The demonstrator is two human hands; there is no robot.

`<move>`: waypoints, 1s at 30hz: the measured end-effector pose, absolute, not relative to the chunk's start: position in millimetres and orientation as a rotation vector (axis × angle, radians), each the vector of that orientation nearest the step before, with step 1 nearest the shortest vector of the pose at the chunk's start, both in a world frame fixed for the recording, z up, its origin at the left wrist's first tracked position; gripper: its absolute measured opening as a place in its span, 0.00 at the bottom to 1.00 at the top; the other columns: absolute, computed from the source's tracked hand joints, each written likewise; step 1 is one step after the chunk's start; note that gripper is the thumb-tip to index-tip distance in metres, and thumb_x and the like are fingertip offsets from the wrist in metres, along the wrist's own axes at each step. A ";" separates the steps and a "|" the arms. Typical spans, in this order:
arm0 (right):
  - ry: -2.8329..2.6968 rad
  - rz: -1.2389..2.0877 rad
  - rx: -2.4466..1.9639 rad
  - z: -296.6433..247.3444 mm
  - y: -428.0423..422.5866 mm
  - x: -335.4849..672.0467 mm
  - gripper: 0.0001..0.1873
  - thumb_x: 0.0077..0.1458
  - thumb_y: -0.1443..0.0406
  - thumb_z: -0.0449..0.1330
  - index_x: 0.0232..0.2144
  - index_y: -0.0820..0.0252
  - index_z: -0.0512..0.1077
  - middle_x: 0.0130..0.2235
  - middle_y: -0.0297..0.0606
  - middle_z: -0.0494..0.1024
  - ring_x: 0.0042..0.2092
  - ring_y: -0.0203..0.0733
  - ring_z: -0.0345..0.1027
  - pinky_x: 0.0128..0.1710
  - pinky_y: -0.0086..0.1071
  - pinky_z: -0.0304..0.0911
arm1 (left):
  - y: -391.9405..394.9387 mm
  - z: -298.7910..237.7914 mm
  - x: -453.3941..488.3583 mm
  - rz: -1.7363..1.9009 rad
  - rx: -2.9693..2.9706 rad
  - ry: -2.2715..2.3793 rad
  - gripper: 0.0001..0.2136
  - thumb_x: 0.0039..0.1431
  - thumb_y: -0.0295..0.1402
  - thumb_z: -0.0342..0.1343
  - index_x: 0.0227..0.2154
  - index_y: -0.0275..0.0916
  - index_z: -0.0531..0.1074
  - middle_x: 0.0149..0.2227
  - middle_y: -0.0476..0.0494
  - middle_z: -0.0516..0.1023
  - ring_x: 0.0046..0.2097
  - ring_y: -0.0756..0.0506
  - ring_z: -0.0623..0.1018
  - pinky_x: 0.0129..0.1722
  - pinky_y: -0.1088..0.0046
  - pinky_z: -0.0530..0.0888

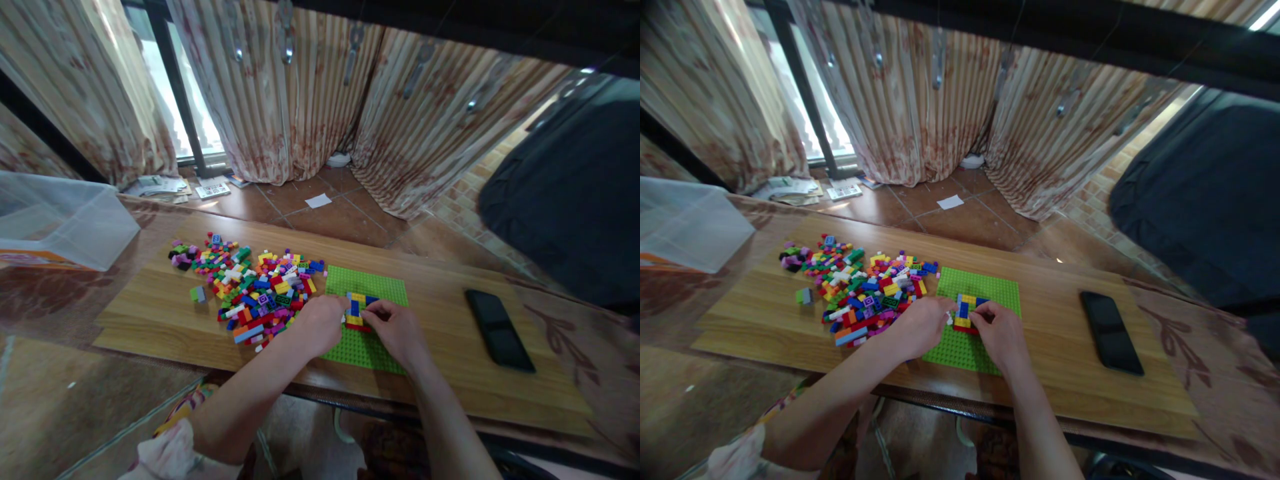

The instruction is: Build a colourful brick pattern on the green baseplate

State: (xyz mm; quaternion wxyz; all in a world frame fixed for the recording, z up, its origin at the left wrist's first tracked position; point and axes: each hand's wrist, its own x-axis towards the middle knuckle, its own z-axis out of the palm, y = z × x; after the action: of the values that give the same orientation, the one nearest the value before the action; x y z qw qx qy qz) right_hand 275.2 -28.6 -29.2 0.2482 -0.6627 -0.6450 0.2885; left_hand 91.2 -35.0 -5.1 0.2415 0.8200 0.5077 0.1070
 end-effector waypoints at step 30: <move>-1.657 0.539 -1.748 -12.4 -27.0 271.1 0.16 0.55 0.56 0.53 0.30 0.60 0.76 0.31 0.39 0.79 0.32 0.41 0.70 0.32 0.33 0.60 | -30.3 4.3 80.3 0.423 2.127 1.439 0.13 0.58 0.26 0.46 0.41 0.38 0.74 0.37 0.41 0.80 0.40 0.44 0.79 0.42 0.70 0.73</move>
State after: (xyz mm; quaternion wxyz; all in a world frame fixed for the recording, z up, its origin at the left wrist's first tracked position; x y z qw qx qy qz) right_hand 271.1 -27.0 -12.4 0.3304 -0.6684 -0.6337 0.2061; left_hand 80.3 -30.3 4.3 0.2663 0.7876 0.5331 0.1566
